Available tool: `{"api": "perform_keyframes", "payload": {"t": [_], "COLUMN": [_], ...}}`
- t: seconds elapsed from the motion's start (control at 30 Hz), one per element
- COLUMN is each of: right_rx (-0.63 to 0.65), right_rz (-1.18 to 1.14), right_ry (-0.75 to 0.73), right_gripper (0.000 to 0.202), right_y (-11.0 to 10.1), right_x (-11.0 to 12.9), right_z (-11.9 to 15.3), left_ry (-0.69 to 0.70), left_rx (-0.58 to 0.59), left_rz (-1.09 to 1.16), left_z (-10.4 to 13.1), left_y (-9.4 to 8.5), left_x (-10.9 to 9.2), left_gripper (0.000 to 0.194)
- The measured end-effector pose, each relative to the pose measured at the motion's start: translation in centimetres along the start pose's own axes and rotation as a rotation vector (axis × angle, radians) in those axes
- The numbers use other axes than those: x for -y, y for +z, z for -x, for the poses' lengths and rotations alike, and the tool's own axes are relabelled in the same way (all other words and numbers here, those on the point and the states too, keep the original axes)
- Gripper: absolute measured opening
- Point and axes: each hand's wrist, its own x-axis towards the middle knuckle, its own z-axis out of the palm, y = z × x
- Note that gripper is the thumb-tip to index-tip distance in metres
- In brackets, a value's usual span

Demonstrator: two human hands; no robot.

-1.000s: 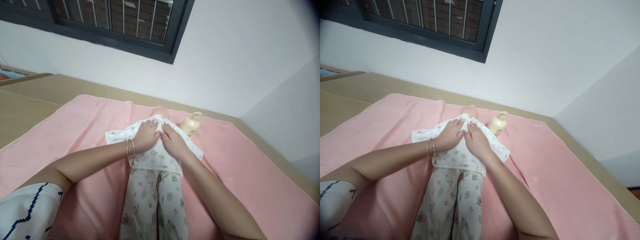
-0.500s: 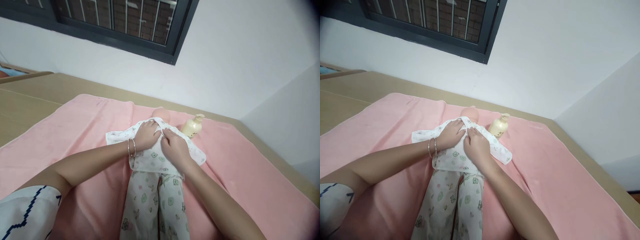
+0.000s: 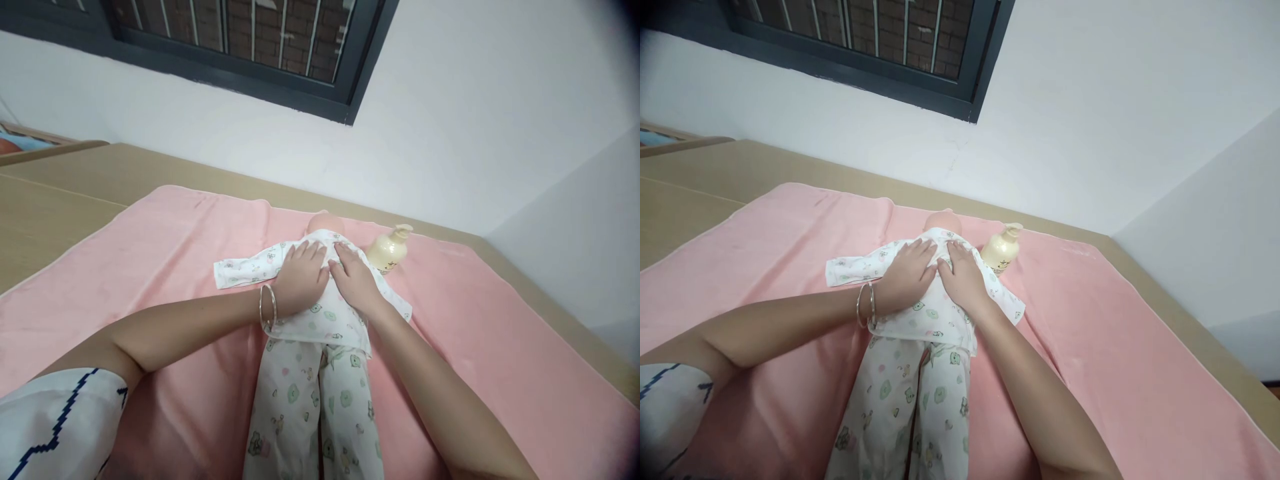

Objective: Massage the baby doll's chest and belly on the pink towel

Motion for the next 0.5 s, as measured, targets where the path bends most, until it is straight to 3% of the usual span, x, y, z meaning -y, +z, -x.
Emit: {"api": "perform_keyframes", "payload": {"t": [0.13,0.37,0.5], "right_rx": [-0.004,-0.001,0.053], "right_rz": [0.03,0.192,0.139], "right_ry": [0.004,-0.019,-0.01], "right_gripper": [0.048,0.036,0.031], "right_y": [-0.4,-1.5,-2.3], "right_x": [0.5,4.7,4.2], "right_z": [0.1,2.8,2.3], "left_ry": [0.067,0.036,0.059], "left_rx": [0.061,0.08,0.02], "left_rz": [0.069,0.101,-0.003], "left_z": [0.5,-2.8,-1.9], "left_y": [-0.7,-1.2,-1.0], "left_x": [-0.6,2.1,1.3], "left_gripper": [0.051,0.039,0.04]}}
